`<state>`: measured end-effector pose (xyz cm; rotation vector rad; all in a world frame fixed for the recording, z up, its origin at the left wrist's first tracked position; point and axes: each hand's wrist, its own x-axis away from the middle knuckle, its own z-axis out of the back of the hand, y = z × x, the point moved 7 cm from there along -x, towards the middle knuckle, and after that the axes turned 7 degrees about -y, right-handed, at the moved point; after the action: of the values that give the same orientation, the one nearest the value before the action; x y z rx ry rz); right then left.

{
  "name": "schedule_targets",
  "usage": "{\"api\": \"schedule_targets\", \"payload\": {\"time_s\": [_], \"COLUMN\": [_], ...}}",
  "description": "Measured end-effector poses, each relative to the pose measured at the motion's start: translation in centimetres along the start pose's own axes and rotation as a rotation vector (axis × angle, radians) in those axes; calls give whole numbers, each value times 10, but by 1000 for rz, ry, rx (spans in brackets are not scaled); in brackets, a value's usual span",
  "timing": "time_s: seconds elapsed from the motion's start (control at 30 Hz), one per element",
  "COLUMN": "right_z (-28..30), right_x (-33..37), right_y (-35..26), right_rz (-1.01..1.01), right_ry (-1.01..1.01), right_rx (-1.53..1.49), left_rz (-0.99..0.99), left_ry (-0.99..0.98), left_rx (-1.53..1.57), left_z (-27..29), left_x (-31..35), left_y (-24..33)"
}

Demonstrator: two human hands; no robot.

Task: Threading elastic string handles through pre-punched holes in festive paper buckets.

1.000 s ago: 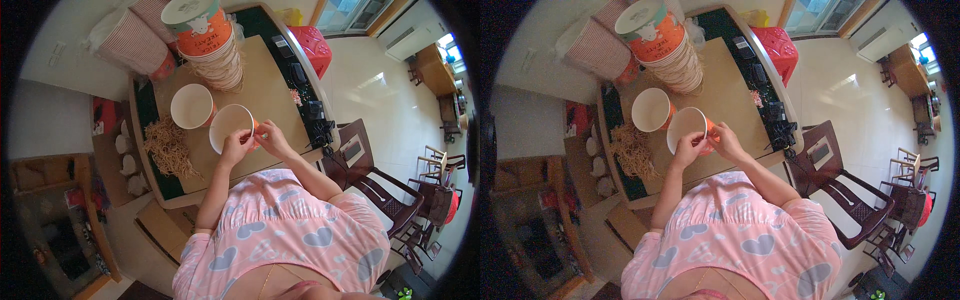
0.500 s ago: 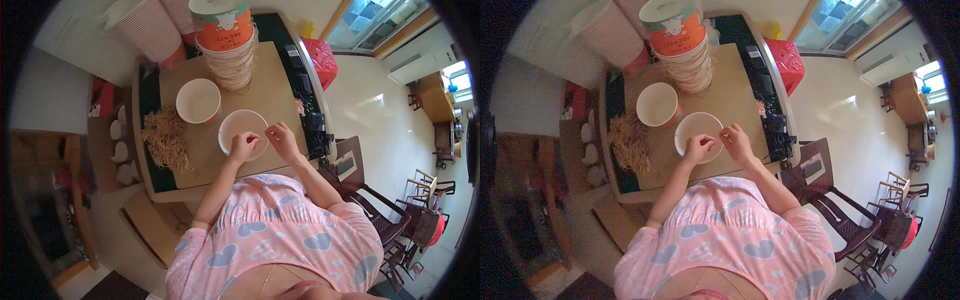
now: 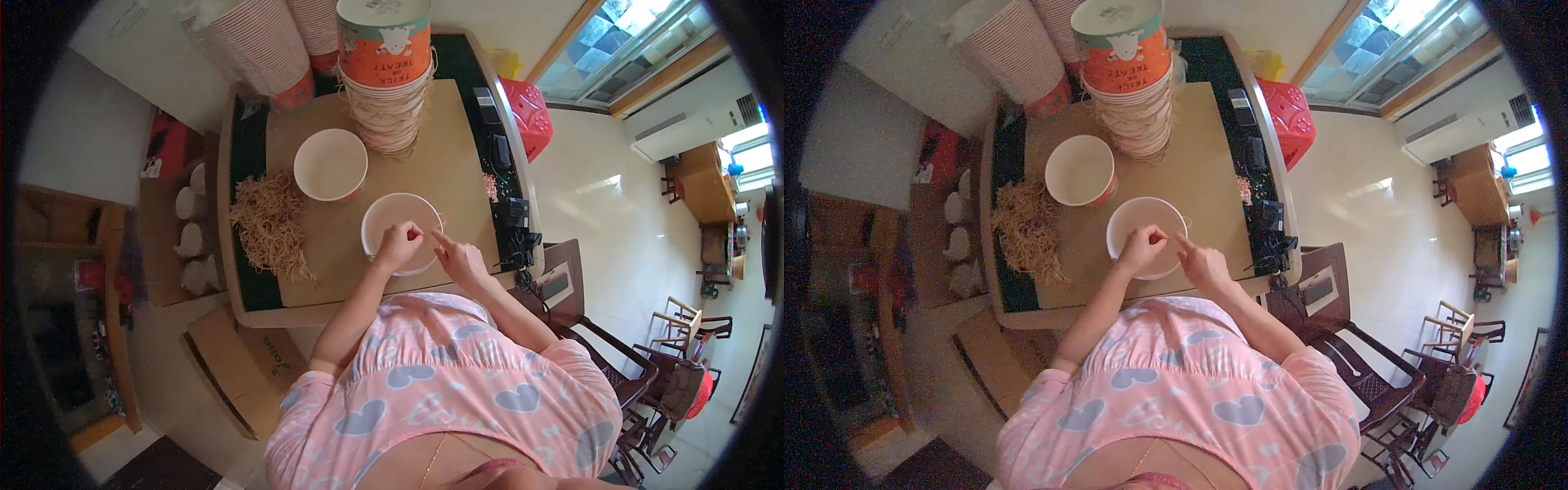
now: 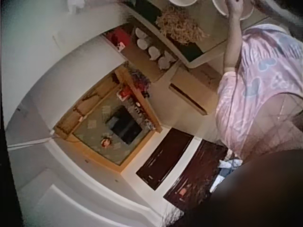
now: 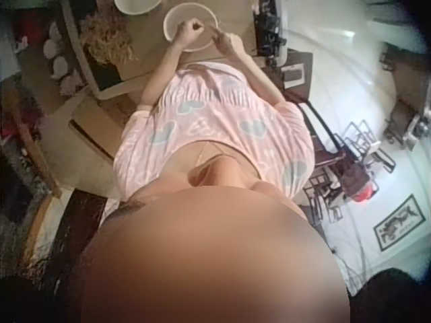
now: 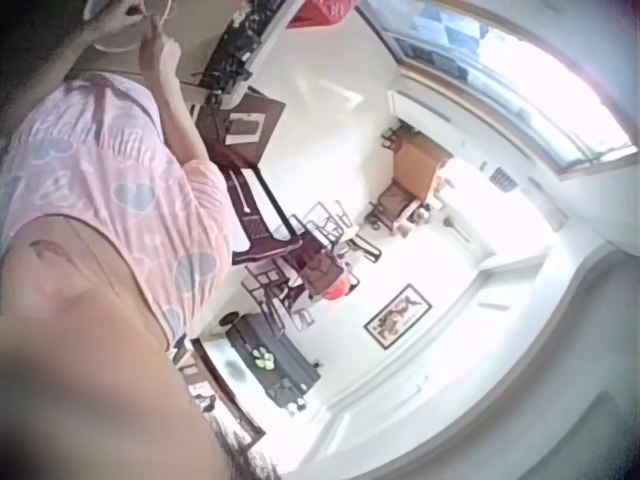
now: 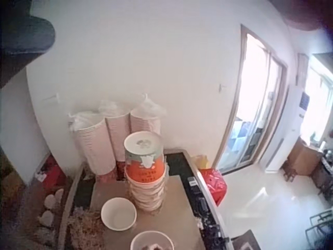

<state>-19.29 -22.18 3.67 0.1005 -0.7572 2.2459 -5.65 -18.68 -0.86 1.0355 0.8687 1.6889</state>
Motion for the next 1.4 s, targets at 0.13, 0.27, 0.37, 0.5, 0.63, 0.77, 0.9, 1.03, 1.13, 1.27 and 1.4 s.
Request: {"api": "schedule_targets", "payload": {"time_s": [0.13, 0.27, 0.37, 0.5, 0.63, 0.77, 0.9, 1.03, 1.13, 1.27, 1.4], "right_z": [2, 5, 17, 27, 9, 4, -6, -17, -15, -18, -18], "right_x": [-7, -14, -16, -16, -23, -14, 0, 5, 9, 9, 11], "right_y": [-2, 0, 0, 6, 19, 9, 5, -6, 5, -1, -3], "right_rz": [126, 141, 161, 246, 131, 173, 138, 129, 109, 152, 151], "right_ry": [144, 238, 307, 442, 264, 342, 371, 288, 329, 309, 313], "right_rx": [-136, -151, -179, -226, -341, -333, -337, -419, -447, -447, -412], "left_rz": [-16, 3, 75, 129, 100, -141, 28, 245, 422, 255, 392], "left_ry": [-59, -106, -123, -241, -467, 156, 193, 42, -253, -219, -265], "left_rx": [74, 197, 299, 372, -100, -414, -24, 120, 621, 737, 718], "left_z": [-10, -11, -8, -15, -20, 7, -15, -61, -66, -64, -57], "left_x": [-4, -5, -7, -6, 3, -13, -22, -25, -8, -4, 2], "left_y": [-14, -5, -8, -9, -11, 12, -11, -106, -62, -60, -53]}}
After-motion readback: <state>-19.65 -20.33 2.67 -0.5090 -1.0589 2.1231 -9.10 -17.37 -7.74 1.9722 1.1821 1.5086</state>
